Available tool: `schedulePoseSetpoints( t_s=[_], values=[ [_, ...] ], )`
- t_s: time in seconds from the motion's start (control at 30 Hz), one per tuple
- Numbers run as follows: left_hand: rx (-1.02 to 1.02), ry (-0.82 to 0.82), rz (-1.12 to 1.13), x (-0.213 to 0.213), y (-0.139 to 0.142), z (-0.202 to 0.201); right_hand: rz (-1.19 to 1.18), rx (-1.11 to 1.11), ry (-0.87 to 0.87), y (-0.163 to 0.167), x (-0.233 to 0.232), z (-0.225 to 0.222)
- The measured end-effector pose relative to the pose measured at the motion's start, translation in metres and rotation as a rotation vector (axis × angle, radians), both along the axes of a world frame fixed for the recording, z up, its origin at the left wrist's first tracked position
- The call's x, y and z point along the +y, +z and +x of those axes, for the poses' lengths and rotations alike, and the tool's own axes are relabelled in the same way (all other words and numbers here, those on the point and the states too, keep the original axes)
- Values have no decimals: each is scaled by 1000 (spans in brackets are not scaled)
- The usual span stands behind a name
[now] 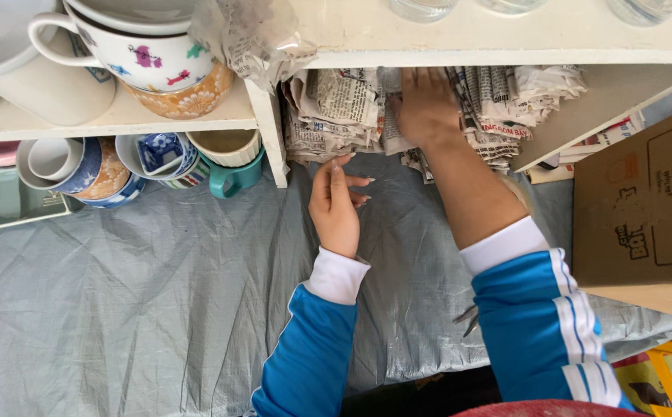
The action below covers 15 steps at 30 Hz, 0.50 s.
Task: The person sits at a low table, folds sheets of newspaper around drinking glasses one at a time, and places each wrapped glass onto a white shelf among other cups and mugs. They occasionally reach into the shelf to reposition the wrapped glasses.
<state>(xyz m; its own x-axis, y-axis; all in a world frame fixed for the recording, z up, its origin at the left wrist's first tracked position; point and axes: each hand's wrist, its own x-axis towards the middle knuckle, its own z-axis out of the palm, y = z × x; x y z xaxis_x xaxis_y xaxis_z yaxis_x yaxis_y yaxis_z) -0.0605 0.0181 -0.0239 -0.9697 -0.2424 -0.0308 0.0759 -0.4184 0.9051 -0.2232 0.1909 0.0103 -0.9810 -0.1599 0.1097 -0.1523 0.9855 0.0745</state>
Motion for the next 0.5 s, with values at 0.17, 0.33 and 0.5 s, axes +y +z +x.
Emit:
schedulePoseSetpoints(
  t_s=[0.17, 0.33, 0.5],
  values=[
    [-3, -20, 31, 0, 1, -2, -199, -194, -129, -1, -10, -2],
    [3, -58, 22, 5, -2, -2, -226, -293, -231, -4, -18, -2],
    [13, -91, 67, 15, -10, -4, -15, -139, -111, -46, -23, -8]
  ],
)
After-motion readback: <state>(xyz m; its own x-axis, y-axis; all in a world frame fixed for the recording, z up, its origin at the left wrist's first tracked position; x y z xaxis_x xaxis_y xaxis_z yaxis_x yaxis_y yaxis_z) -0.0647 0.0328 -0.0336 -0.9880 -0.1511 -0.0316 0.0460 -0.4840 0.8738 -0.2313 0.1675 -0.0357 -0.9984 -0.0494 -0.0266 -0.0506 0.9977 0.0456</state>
